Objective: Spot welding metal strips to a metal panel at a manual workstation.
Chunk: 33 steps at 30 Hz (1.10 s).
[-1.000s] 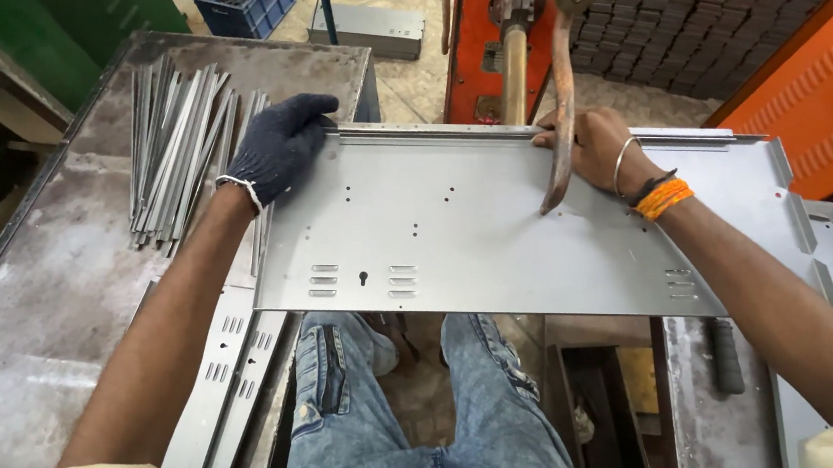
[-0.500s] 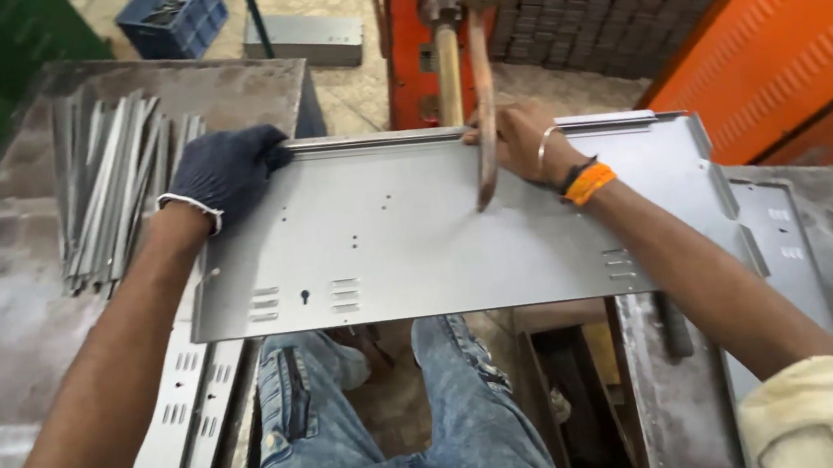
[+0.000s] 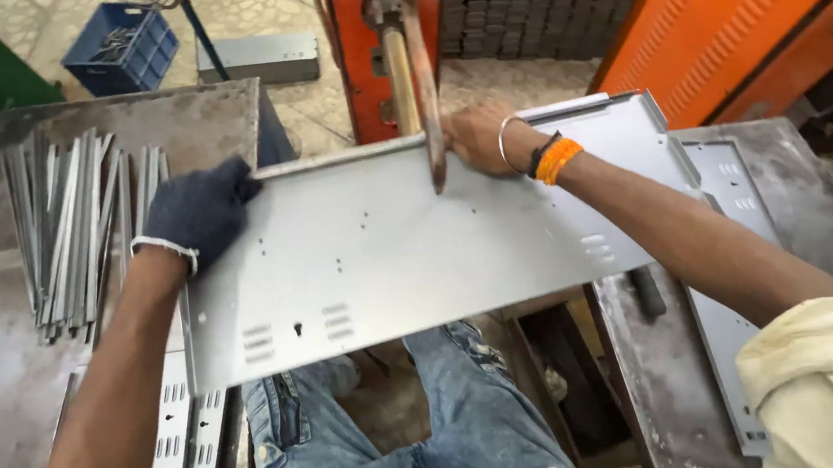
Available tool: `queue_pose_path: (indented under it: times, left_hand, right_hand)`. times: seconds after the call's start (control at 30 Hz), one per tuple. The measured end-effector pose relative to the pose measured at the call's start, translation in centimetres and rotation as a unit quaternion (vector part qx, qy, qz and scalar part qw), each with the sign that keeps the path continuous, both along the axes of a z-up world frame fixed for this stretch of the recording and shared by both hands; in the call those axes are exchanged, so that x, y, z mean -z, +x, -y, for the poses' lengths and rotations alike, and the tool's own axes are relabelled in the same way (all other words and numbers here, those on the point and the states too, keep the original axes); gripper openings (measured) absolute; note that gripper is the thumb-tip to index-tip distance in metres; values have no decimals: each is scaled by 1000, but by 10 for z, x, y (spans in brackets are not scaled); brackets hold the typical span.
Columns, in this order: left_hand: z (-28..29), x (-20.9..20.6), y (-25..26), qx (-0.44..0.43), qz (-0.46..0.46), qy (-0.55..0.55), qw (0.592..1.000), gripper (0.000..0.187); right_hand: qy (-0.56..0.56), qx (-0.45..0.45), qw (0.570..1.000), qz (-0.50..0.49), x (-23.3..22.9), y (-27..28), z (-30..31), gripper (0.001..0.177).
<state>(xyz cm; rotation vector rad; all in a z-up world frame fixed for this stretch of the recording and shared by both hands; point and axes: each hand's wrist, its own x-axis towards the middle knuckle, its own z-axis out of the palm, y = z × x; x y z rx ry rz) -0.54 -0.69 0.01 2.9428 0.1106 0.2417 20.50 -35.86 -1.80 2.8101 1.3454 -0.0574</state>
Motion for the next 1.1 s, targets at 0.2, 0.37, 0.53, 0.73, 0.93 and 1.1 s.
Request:
queue_pose_path:
  times: [0.2,0.37,0.53,0.73,0.93,1.1]
  left_hand:
    - [42,0,-26,7,-31,35,999,19]
    - [50,-4,-31,6,-58,43,997,18]
    - [38,12,-29,20,-12,44,999,22]
    - [35,20,-37,-1,-38,12,999,18]
    - [58,0,-22,-1,-46,29,999,15]
    - [91,17,9,83,22,-39,996,17]
  right_hand:
    - [95,-54,994,-9,4,-45,49,31]
    - [98,-38,994,1,0,-61,55,31]
    - [105,-56,993,-5,9,-56,52,22]
    - [106,-33,994,-8,11,-55,50,26]
    - [50,7,999,-9,5,-52,64,47]
    - [40,57,997,21,2,-36,107,60]
